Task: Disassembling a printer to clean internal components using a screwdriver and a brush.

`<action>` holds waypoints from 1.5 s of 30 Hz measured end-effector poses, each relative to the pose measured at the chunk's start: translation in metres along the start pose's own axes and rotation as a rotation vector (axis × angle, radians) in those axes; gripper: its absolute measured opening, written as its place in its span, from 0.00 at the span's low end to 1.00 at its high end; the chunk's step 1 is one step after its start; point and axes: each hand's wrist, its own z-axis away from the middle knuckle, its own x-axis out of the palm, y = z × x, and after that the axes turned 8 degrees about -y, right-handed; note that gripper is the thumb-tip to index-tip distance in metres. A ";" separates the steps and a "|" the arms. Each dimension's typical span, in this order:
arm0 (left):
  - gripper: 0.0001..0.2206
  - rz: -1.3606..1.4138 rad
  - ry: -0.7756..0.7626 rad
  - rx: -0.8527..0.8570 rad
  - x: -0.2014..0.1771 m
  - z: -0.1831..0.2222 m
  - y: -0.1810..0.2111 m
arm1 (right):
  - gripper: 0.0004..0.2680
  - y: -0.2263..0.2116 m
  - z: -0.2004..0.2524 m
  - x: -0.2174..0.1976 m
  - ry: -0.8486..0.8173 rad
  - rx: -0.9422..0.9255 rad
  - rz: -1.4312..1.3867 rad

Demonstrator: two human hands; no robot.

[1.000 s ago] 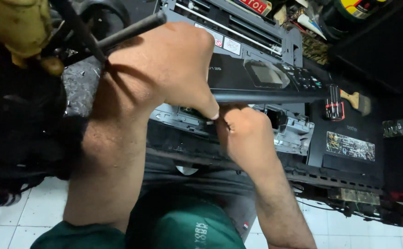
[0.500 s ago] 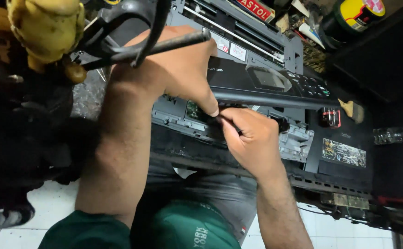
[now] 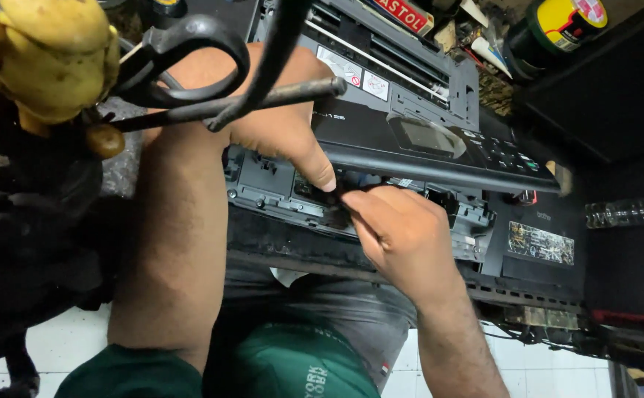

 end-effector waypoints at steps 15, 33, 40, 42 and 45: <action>0.23 0.024 0.030 -0.037 0.122 -0.150 -0.156 | 0.02 0.014 -0.012 0.009 -0.188 0.008 0.164; 0.23 0.024 0.013 -0.040 0.136 -0.129 -0.169 | 0.12 -0.004 -0.036 0.010 -0.406 0.462 0.114; 0.23 0.017 0.008 -0.038 0.028 -0.023 -0.051 | 0.12 -0.005 -0.034 0.010 -0.403 0.479 0.101; 0.23 0.019 0.008 -0.039 0.014 -0.005 -0.031 | 0.13 -0.008 -0.035 0.009 -0.392 0.464 0.121; 0.23 0.019 0.013 -0.044 0.008 0.003 -0.025 | 0.13 -0.003 -0.033 0.010 -0.406 0.482 0.097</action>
